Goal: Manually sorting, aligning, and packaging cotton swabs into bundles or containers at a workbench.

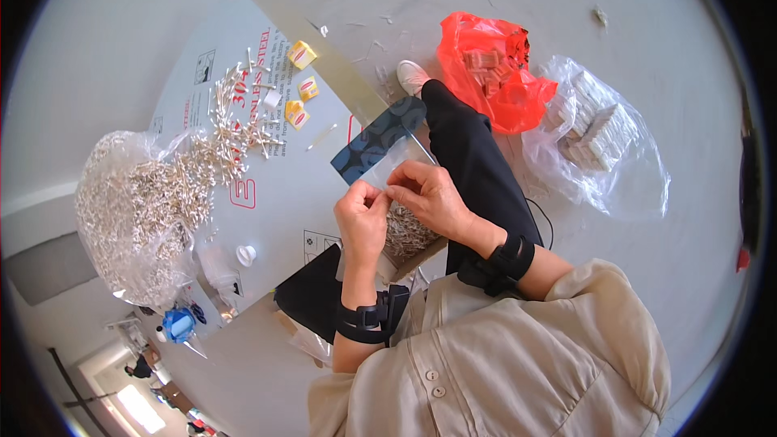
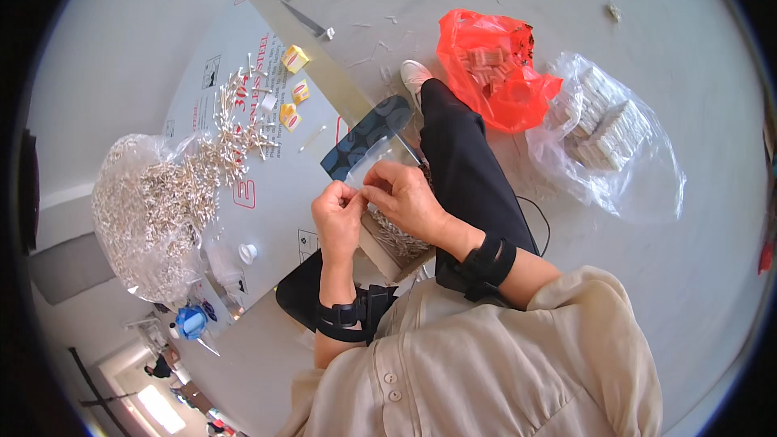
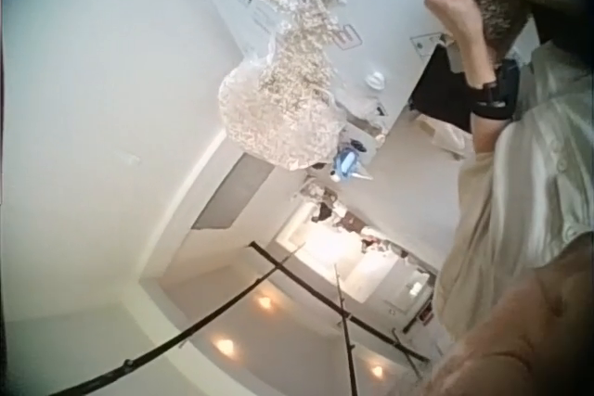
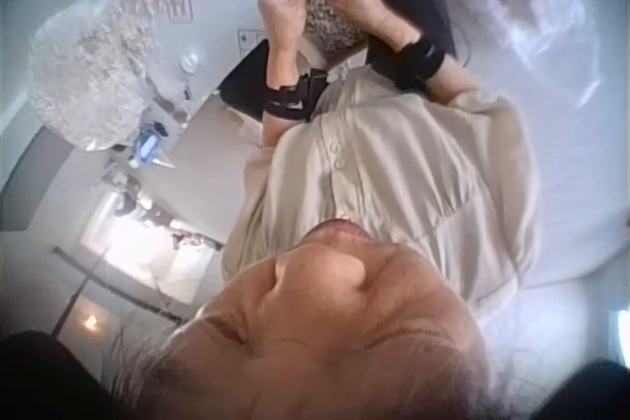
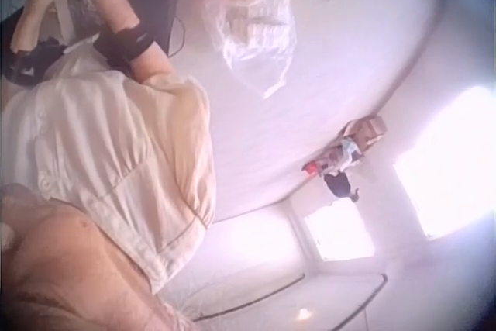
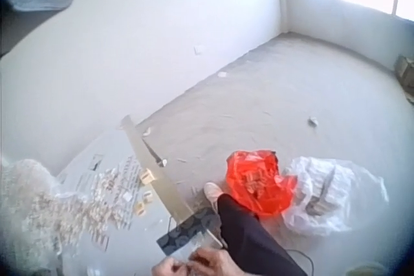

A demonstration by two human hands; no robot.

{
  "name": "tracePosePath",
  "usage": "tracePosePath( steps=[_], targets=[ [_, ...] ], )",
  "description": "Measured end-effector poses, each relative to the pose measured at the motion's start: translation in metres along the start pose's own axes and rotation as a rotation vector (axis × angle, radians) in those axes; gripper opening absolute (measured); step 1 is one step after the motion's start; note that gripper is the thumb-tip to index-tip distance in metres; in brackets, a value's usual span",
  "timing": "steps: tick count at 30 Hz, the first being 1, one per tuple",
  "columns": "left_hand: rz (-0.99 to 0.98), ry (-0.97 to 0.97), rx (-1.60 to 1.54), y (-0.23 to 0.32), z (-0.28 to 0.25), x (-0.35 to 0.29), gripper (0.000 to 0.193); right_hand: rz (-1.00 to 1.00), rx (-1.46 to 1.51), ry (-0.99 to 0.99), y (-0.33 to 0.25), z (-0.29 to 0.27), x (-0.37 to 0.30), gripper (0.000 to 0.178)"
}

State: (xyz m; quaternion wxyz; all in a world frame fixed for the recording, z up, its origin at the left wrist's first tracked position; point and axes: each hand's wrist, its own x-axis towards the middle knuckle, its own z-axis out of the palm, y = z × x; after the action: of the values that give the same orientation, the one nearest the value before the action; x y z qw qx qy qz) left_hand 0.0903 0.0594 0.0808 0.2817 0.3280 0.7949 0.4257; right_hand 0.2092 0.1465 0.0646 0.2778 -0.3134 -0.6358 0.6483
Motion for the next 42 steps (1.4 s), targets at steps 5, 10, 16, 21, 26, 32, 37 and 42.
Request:
tracePosePath(
  steps=[5,10,16,21,26,32,37,42],
  targets=[
    [-0.042,-0.135,-0.078,0.007,0.007,0.010,0.024,0.205,0.276,-0.051,0.007,-0.008,0.006,0.018],
    [-0.051,-0.225,-0.131,0.013,0.021,0.027,0.024,0.320,0.377,-0.063,0.013,-0.028,0.019,0.016],
    [-0.125,-0.365,-0.267,0.024,0.028,0.043,0.024,0.160,0.141,-0.142,0.010,-0.053,0.036,0.013],
    [-0.149,-0.439,-0.306,0.024,0.030,0.048,0.026,0.192,0.165,-0.188,0.012,-0.060,0.044,0.013],
    [-0.388,-0.441,-0.827,0.025,0.030,0.051,0.023,0.318,0.464,-0.140,0.023,-0.060,0.045,0.011],
    [0.064,-0.111,-0.143,0.025,0.044,0.058,0.015,0.234,0.252,-0.069,0.024,-0.062,0.043,0.011],
    [0.742,-0.164,0.307,0.035,0.048,0.089,0.014,-0.196,-0.296,0.166,0.006,-0.052,0.045,0.008],
    [0.231,-0.152,-0.051,0.036,0.068,0.143,0.010,0.276,0.331,0.576,0.036,-0.060,0.056,0.015]
  ],
)
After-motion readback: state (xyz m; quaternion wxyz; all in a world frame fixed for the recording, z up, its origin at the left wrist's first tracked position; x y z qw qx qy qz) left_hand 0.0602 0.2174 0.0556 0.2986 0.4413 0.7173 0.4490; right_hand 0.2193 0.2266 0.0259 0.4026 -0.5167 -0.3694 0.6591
